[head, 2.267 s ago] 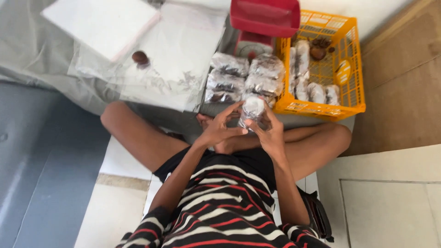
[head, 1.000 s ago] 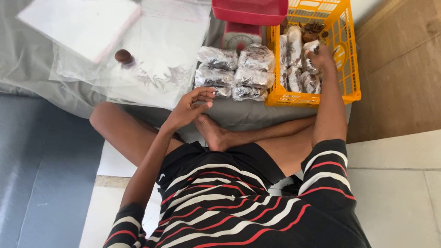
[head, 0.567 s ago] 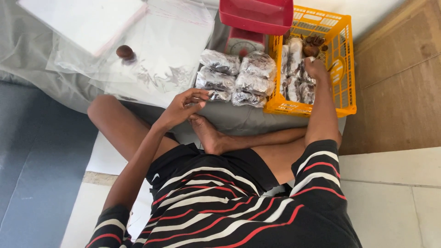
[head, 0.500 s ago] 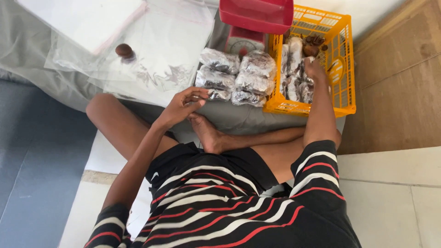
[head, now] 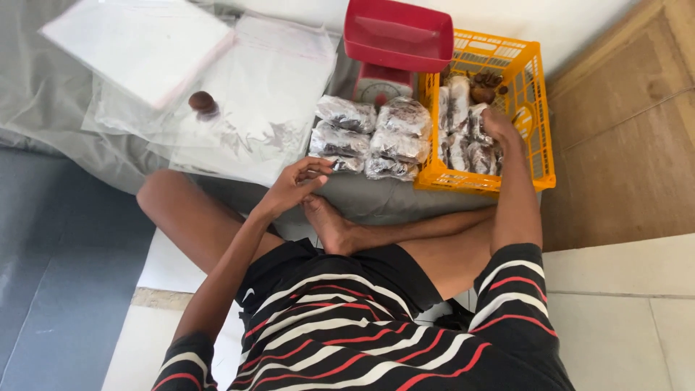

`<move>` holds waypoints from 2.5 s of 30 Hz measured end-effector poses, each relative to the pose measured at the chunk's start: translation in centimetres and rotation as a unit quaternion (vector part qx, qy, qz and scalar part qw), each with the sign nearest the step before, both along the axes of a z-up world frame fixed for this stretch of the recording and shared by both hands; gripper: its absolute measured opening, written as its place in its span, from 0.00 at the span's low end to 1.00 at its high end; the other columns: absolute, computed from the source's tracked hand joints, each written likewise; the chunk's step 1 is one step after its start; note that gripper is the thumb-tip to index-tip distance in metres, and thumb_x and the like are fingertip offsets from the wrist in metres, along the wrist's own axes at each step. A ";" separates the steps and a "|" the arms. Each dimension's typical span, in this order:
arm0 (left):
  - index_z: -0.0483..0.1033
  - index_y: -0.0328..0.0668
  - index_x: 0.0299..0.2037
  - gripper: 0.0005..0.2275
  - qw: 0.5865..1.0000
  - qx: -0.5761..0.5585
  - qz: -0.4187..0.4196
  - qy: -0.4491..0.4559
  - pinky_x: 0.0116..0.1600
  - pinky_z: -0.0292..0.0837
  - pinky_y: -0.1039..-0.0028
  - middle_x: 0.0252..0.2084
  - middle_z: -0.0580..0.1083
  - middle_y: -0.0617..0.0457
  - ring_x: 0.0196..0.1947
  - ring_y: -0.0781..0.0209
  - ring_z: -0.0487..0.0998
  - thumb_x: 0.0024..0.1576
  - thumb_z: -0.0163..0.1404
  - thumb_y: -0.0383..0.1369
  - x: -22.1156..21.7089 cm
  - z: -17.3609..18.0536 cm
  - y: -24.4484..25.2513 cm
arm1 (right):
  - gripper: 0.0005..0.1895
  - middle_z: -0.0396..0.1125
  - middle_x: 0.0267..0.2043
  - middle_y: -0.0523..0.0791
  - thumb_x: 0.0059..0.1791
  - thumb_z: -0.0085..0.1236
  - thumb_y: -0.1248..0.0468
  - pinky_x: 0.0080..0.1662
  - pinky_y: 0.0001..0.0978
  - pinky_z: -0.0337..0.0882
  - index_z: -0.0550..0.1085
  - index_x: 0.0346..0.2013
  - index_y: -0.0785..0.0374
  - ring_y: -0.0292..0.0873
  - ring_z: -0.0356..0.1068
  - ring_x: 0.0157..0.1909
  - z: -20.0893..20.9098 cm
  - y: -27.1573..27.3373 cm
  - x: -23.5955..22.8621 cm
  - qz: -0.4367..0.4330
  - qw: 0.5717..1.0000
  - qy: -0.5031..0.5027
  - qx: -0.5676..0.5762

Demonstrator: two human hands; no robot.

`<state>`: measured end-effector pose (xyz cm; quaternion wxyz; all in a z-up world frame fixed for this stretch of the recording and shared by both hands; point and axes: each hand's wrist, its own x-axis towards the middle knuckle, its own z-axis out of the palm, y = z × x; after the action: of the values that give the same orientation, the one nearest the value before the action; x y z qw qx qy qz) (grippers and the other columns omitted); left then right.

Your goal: The person picks up individual dried fruits by hand, places them into plastic bags, and arranges the filled bags into an orange crate.

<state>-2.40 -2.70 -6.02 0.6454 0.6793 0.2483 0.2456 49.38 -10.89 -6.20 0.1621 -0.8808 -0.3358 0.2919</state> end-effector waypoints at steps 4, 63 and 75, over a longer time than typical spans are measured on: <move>0.74 0.41 0.62 0.17 1.000 0.005 -0.003 0.004 0.60 0.74 0.54 0.54 0.78 0.41 0.56 0.46 0.78 0.63 0.55 0.32 0.2 0.6 0.0 | 0.43 0.46 0.75 0.66 0.57 0.31 0.39 0.68 0.70 0.51 0.52 0.77 0.67 0.73 0.46 0.74 -2.5 -0.3 5.0 -0.001 0.999 -0.019 0.043; 0.74 0.59 0.61 0.14 0.801 0.596 0.040 0.048 0.68 0.61 0.42 0.62 0.74 0.54 0.67 0.51 0.72 0.66 0.50 0.40 23.7 -7.8 -5.7 | 0.09 0.74 0.37 0.56 0.56 0.60 0.65 0.40 0.56 0.75 0.77 0.47 0.68 0.59 0.76 0.40 -5.2 3.0 10.4 0.007 0.948 -0.276 0.160; 0.78 0.65 0.56 0.13 0.791 0.605 0.070 0.061 0.68 0.64 0.48 0.59 0.76 0.58 0.66 0.56 0.74 0.62 0.53 0.42 24.3 -7.8 -5.8 | 0.23 0.73 0.43 0.57 0.55 0.61 0.49 0.47 0.59 0.74 0.77 0.49 0.68 0.62 0.74 0.49 -8.0 7.6 9.0 -0.060 0.960 -0.259 0.087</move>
<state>21.85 -8.53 -13.84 0.0670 0.9252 0.1343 0.3485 58.37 -3.28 -14.21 0.1626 -0.9272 -0.3372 0.0131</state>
